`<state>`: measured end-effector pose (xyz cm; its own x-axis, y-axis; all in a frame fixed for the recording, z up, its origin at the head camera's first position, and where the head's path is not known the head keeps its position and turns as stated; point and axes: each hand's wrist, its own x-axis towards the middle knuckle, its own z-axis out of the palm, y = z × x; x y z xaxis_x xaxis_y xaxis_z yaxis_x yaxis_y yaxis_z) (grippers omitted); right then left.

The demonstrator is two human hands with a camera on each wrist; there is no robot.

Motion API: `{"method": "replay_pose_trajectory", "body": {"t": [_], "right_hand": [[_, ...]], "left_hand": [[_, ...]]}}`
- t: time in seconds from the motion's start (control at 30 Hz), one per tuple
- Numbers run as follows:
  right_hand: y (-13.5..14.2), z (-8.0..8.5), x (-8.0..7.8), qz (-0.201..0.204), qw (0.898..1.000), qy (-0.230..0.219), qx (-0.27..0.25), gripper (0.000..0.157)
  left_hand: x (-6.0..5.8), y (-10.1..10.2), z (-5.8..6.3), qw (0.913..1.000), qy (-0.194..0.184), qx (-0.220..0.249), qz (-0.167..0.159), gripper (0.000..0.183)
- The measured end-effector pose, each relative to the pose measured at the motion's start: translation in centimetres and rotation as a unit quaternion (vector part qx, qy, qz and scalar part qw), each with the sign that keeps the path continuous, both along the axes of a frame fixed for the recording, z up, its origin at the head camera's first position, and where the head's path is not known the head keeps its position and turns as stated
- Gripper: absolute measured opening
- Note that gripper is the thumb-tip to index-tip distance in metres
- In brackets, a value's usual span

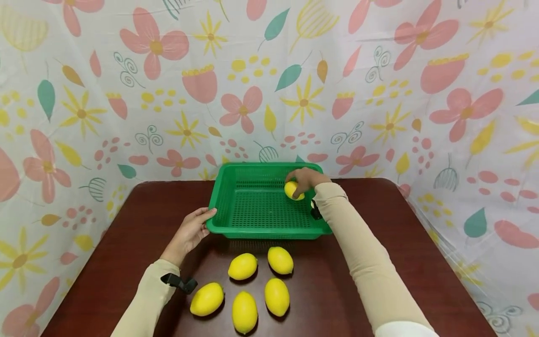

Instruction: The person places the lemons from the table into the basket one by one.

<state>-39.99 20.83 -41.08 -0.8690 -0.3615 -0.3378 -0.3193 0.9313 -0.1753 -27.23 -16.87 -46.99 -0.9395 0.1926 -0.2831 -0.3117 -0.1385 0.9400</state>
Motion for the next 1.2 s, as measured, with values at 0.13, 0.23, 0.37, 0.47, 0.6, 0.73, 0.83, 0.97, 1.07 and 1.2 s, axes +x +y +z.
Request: {"method": "replay_pose_trajectory", "body": {"t": [0.13, 0.23, 0.37, 0.47, 0.6, 0.73, 0.83, 0.97, 1.07, 1.2], "right_hand": [[-0.3, -1.2, 0.0, -0.001, 1.000, -0.004, 0.000, 0.065], [-0.3, -1.7, 0.0, -0.011, 1.000, -0.004, 0.005, 0.066], [-0.3, -1.7, 0.0, -0.026, 1.000, -0.003, 0.010, 0.067], [-0.3, -1.2, 0.2, -0.023, 1.000, -0.011, 0.018, 0.070], [-0.2, 1.0, 0.6, -0.007, 1.000, -0.008, 0.005, 0.072], [-0.2, 4.0, 1.6, 0.021, 0.998, 0.023, -0.056, 0.066], [-0.2, 5.7, 3.1, 0.035, 0.991, 0.076, -0.109, 0.060], [-0.2, 6.6, 6.6, 0.033, 0.970, 0.159, -0.179, 0.052], [-0.5, 6.5, 9.9, 0.025, 0.957, 0.194, -0.214, 0.052], [-1.1, 5.8, 14.1, 0.015, 0.946, 0.206, -0.248, 0.056]], "left_hand": [[0.3, -0.3, -0.2, 1.0000, -0.004, -0.005, 0.005, 0.039], [0.3, -0.3, -0.4, 1.0000, -0.004, -0.002, -0.001, 0.039], [0.2, -0.1, -0.6, 1.0000, 0.002, 0.004, -0.005, 0.040], [0.1, 0.1, -0.7, 1.0000, 0.000, 0.006, -0.006, 0.038], [-0.1, 0.3, -0.7, 0.9999, 0.003, 0.011, -0.004, 0.033], [-0.3, 0.4, -0.5, 0.9999, 0.007, 0.015, 0.000, 0.031], [-0.5, 0.3, -0.4, 0.9998, 0.007, 0.020, -0.001, 0.032], [-0.6, 0.2, -0.4, 0.9996, 0.007, 0.025, -0.002, 0.033], [-0.5, 0.2, -0.3, 0.9997, 0.008, 0.024, -0.005, 0.032], [-0.5, 0.0, -0.1, 0.9997, 0.011, 0.022, -0.004, 0.026]]}}
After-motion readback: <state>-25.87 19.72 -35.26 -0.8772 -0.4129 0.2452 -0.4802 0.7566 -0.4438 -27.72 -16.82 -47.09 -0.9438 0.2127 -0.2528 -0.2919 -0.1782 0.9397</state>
